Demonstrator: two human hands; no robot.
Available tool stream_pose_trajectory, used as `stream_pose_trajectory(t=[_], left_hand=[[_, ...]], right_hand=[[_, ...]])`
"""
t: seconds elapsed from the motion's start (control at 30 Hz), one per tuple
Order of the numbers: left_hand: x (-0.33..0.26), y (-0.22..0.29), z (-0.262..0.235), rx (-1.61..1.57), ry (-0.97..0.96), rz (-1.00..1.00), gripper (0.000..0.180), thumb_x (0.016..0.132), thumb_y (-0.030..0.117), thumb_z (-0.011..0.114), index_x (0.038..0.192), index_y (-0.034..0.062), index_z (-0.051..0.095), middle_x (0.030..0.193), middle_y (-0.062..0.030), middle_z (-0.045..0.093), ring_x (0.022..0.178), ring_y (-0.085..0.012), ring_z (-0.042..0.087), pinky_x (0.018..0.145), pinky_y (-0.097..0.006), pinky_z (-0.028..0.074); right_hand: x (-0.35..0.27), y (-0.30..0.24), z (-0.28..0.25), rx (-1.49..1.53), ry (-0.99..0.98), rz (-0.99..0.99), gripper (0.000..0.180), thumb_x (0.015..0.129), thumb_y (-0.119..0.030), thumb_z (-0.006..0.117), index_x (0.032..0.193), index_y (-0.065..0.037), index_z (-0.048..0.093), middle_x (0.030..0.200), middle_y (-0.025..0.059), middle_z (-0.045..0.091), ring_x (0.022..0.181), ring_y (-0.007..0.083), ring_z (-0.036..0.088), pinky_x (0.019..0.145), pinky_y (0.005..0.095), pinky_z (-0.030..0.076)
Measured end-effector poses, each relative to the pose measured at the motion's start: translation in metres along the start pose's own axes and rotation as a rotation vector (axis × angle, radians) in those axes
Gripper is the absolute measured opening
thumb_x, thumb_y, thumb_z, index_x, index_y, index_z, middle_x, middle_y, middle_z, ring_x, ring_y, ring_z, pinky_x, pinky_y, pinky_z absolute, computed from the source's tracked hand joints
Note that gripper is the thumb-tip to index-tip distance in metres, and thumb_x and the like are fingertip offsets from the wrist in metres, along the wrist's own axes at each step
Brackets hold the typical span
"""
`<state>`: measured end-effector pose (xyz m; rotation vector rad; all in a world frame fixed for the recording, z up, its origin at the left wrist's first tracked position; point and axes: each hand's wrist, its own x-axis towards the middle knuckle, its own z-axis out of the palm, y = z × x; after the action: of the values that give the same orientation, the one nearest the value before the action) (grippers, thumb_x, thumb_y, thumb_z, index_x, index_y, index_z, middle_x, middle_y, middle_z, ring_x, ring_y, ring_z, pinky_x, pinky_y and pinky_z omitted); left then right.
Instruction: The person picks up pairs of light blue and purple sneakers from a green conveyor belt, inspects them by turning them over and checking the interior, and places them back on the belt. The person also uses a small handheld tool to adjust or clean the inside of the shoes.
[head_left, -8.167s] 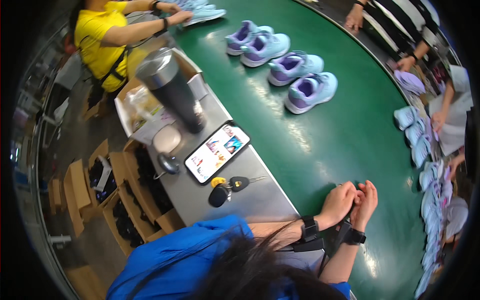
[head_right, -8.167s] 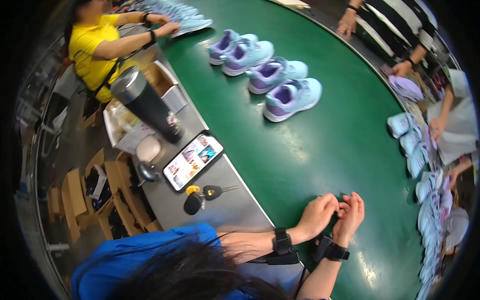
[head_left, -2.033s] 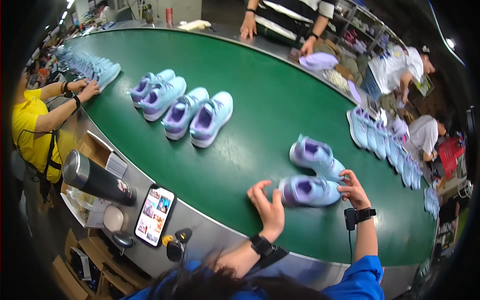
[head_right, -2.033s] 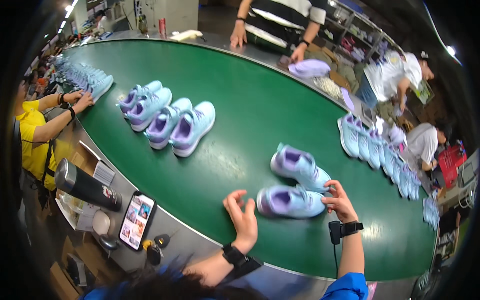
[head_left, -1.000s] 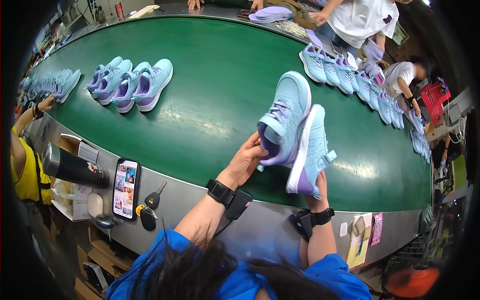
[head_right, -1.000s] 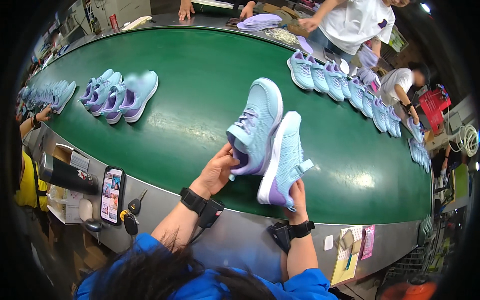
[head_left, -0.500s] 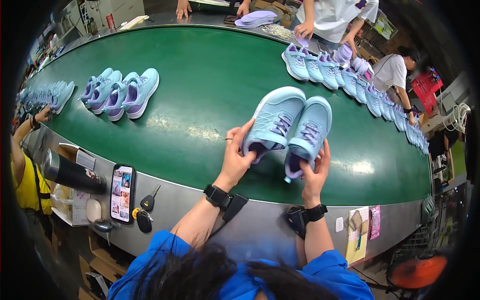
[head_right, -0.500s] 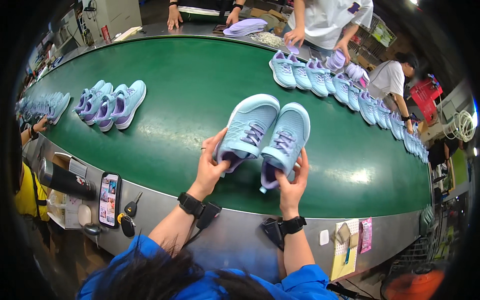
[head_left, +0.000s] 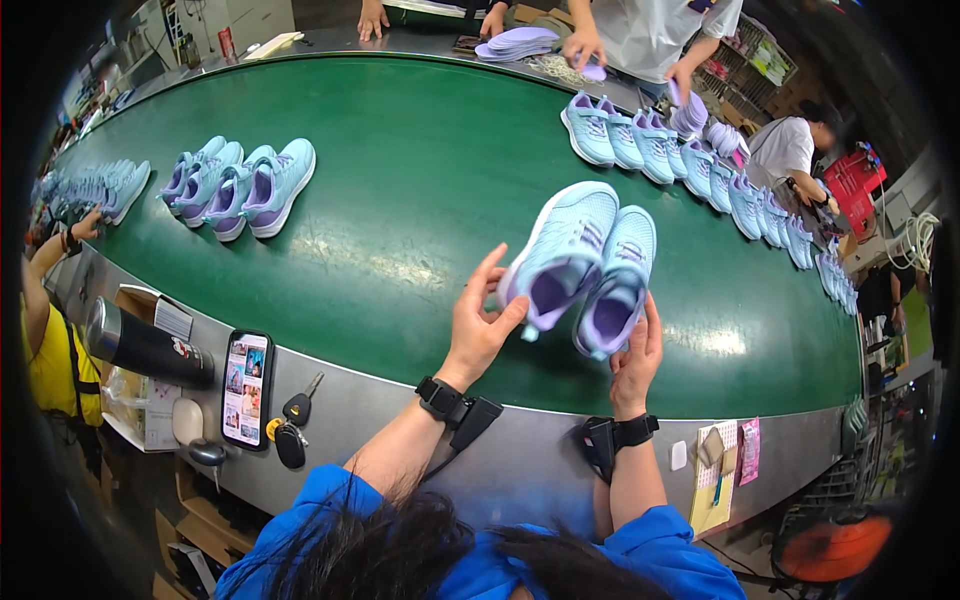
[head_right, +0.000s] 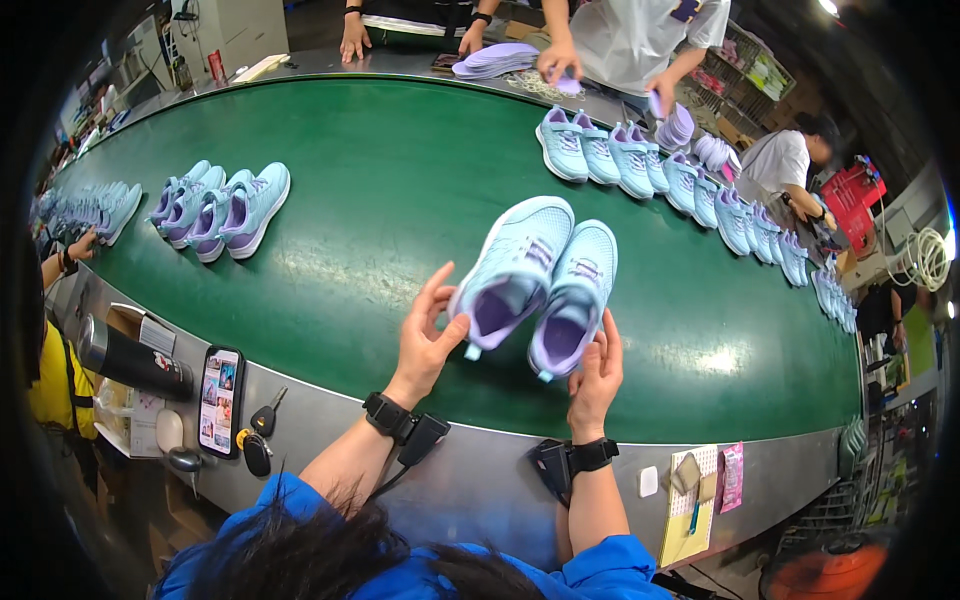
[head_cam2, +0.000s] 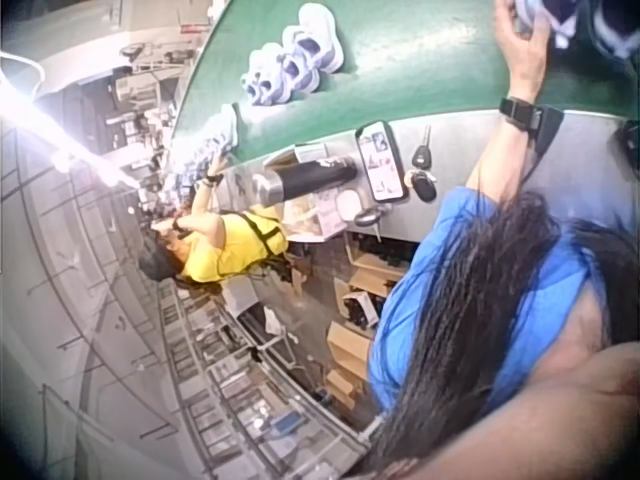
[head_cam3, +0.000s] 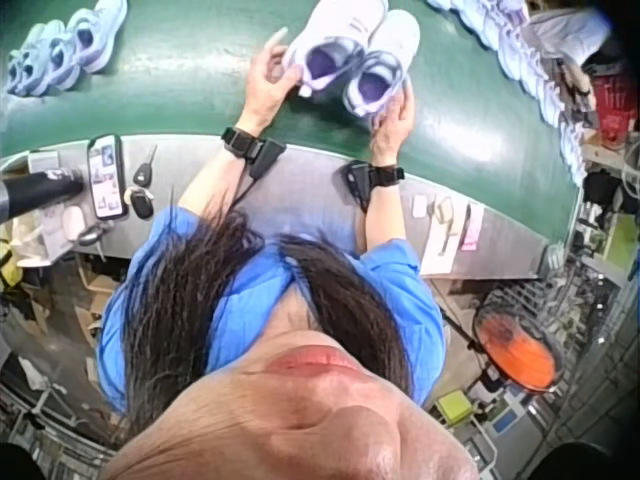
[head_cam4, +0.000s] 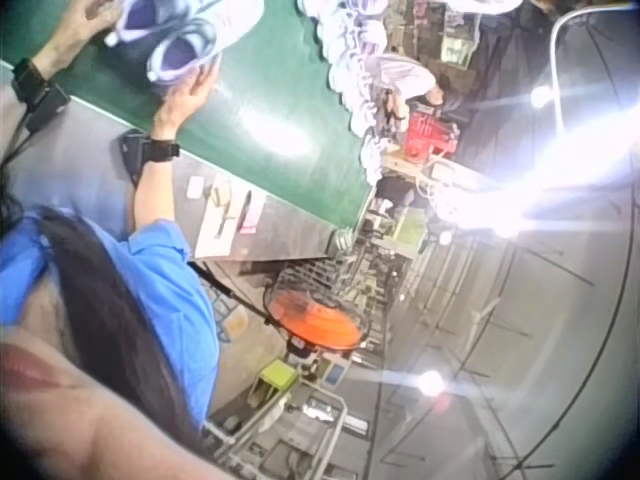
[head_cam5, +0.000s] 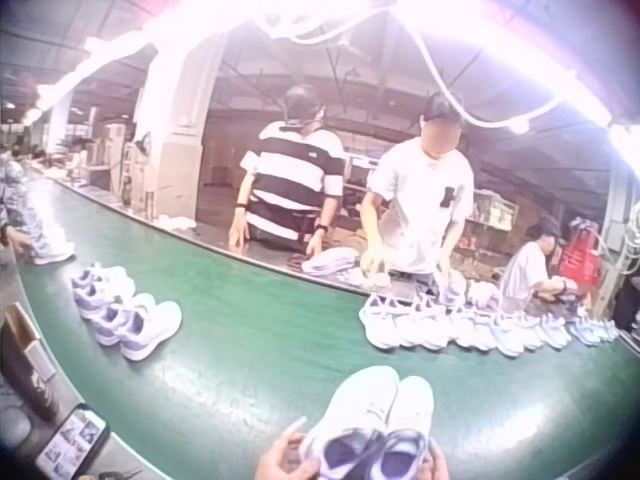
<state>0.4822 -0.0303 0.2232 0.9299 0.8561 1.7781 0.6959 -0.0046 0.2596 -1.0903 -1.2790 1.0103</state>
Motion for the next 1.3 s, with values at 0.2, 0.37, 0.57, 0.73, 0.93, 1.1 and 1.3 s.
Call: stream_pose_trajectory(t=[0.2, 0.37, 0.57, 0.73, 0.93, 1.1, 1.3], left_hand=[[-0.001, -0.007, 0.003, -0.141, -0.146, -0.032, 0.049, 0.096, 0.022, 0.053, 0.135, -0.0046, 0.039, 0.133, -0.0161, 0.048, 0.122, -0.023, 0.048, 0.103, -0.039, 0.04], [0.0, -0.02, -0.008, -0.008, -0.11, -0.07, 0.039, 0.098, 0.025, 0.047, 0.126, -0.0014, 0.053, 0.127, -0.0116, 0.053, 0.111, -0.0172, 0.053, 0.09, -0.03, 0.045], [0.001, -0.024, -0.011, 0.467, 0.412, 0.006, 0.024, 0.095, 0.021, 0.047, 0.103, 0.0055, 0.064, 0.093, -0.0051, 0.049, 0.085, -0.0155, 0.043, 0.074, -0.029, 0.037], [0.003, -0.022, -0.011, 0.441, 0.548, -0.015, 0.019, 0.092, 0.02, 0.048, 0.094, 0.005, 0.059, 0.098, -0.0103, 0.047, 0.094, -0.0212, 0.044, 0.084, -0.034, 0.038], [0.005, -0.03, -0.013, 0.385, 0.605, -0.013, 0.017, 0.091, 0.02, 0.05, 0.092, 0.0049, 0.058, 0.096, -0.0104, 0.046, 0.092, -0.0219, 0.044, 0.084, -0.034, 0.038], [0.007, -0.03, -0.02, 0.37, 0.756, 0.057, 0.016, 0.089, 0.015, 0.049, 0.098, 0.0017, 0.05, 0.098, -0.0141, 0.046, 0.098, -0.0268, 0.04, 0.087, -0.037, 0.034], [0.008, -0.034, -0.029, 0.239, 0.919, 0.028, 0.016, 0.091, 0.015, 0.046, 0.097, 0.0003, 0.048, 0.095, -0.0162, 0.047, 0.09, -0.0278, 0.045, 0.081, -0.038, 0.037]], right_hand=[[0.0, 0.005, 0.0, 0.1, -0.089, -0.03, 0.061, 0.096, -0.043, 0.045, 0.137, 0.003, 0.039, 0.128, 0.0154, 0.053, 0.11, 0.019, 0.057, 0.04, 0.0159, 0.036], [0.001, 0.007, -0.005, -0.008, 0.01, 0.063, 0.046, 0.096, -0.034, 0.046, 0.126, 0.0, 0.054, 0.125, 0.0101, 0.056, 0.101, 0.0161, 0.059, 0.041, 0.0168, 0.037], [0.007, 0.013, -0.022, -0.49, 0.123, 0.081, 0.022, 0.089, -0.017, 0.058, 0.107, -0.006, 0.065, 0.105, 0.0038, 0.061, 0.086, 0.0127, 0.055, 0.056, 0.0233, 0.041], [-0.008, -0.027, 0.012, -0.875, 0.023, -0.268, 0.028, 0.083, -0.025, 0.066, 0.108, -0.012, 0.064, 0.092, 0.0025, 0.06, 0.084, 0.0157, 0.054, 0.069, 0.0296, 0.041], [-0.027, -0.035, 0.081, -1.383, -0.364, -0.418, 0.046, 0.068, -0.04, 0.076, 0.107, -0.019, 0.064, 0.091, 0.0082, 0.059, 0.096, 0.0274, 0.052, 0.082, 0.0396, 0.038], [0.006, -0.035, 0.114, -1.286, -0.407, -0.415, 0.041, 0.065, -0.041, 0.078, 0.087, -0.008, 0.07, 0.082, 0.0154, 0.059, 0.085, 0.0333, 0.054, 0.074, 0.0419, 0.044], [0.046, -0.093, 0.21, -0.944, -0.57, -0.139, 0.043, 0.075, -0.046, 0.071, 0.093, -0.007, 0.07, 0.073, 0.0129, 0.066, 0.065, 0.024, 0.063, 0.061, 0.0336, 0.047]])
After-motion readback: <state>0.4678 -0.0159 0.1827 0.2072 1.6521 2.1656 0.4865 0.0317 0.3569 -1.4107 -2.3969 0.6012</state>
